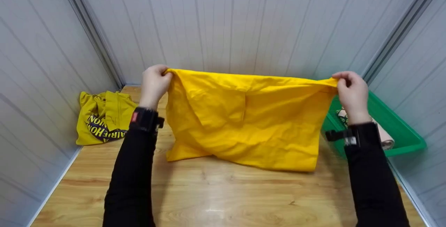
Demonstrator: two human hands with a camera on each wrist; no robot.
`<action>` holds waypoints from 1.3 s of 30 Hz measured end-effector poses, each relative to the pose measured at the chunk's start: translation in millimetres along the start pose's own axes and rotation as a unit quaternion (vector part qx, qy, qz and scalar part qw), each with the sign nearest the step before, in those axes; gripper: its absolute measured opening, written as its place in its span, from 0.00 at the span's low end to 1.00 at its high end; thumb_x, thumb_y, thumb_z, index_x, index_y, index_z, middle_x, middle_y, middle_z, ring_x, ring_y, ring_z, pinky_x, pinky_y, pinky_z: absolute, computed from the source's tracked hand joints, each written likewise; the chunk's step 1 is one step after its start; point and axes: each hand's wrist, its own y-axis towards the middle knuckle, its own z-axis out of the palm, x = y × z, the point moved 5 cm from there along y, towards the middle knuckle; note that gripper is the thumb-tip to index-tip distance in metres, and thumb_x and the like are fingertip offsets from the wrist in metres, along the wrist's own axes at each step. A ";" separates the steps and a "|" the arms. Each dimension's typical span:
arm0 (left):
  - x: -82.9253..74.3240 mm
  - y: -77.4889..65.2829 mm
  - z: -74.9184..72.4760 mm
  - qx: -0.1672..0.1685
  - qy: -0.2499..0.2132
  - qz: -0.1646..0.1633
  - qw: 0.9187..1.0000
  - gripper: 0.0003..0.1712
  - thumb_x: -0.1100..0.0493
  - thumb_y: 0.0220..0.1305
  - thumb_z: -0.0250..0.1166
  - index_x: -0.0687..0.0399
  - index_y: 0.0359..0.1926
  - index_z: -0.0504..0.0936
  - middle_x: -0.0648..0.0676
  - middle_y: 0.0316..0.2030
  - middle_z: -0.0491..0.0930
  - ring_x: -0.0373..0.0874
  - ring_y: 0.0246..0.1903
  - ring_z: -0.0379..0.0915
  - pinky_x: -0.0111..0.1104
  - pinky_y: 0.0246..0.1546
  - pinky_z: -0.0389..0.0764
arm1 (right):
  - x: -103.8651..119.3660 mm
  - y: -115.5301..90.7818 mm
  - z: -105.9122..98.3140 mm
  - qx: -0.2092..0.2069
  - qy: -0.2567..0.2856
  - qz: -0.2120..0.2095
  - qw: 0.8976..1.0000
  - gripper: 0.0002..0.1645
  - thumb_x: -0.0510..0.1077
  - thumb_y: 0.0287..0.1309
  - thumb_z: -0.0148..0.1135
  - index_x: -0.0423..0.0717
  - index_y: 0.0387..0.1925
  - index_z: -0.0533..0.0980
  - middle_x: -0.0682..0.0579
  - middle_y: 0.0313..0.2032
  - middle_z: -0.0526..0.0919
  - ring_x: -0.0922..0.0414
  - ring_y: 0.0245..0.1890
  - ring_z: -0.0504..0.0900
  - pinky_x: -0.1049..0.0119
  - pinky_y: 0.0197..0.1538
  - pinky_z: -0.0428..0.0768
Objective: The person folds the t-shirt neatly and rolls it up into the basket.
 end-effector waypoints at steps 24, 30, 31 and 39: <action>80.2 15.1 62.4 0.188 -0.158 0.014 0.969 0.15 0.68 0.66 0.59 0.71 0.52 0.80 0.62 0.44 0.83 0.47 0.41 0.79 0.41 0.52 0.76 | -62.9 -34.4 40.9 0.075 -0.049 -0.031 0.996 0.13 0.34 0.67 0.48 0.34 0.43 0.79 0.41 0.41 0.80 0.57 0.35 0.72 0.73 0.36 0.70; 127.5 -10.5 101.8 0.261 -0.042 0.016 0.964 0.15 0.71 0.64 0.57 0.71 0.49 0.82 0.68 0.46 0.81 0.60 0.43 0.77 0.35 0.40 0.78 | -102.6 -66.0 73.6 0.200 -0.105 -0.012 0.974 0.13 0.34 0.64 0.48 0.36 0.43 0.78 0.40 0.34 0.79 0.51 0.27 0.72 0.63 0.30 0.70; 130.6 -13.0 105.1 0.263 -0.039 0.022 0.964 0.14 0.72 0.63 0.57 0.72 0.48 0.83 0.69 0.45 0.81 0.61 0.42 0.77 0.34 0.38 0.78 | -106.0 -68.3 76.2 0.208 -0.109 -0.012 0.972 0.13 0.33 0.63 0.48 0.35 0.42 0.78 0.40 0.35 0.80 0.51 0.27 0.72 0.62 0.31 0.70; 140.6 -17.9 111.2 0.246 -0.027 0.026 0.969 0.13 0.72 0.63 0.57 0.72 0.46 0.84 0.67 0.43 0.82 0.59 0.40 0.79 0.34 0.38 0.78 | -122.5 -77.9 78.9 0.223 -0.124 0.009 0.967 0.12 0.34 0.62 0.51 0.36 0.40 0.80 0.40 0.36 0.81 0.52 0.28 0.74 0.61 0.33 0.71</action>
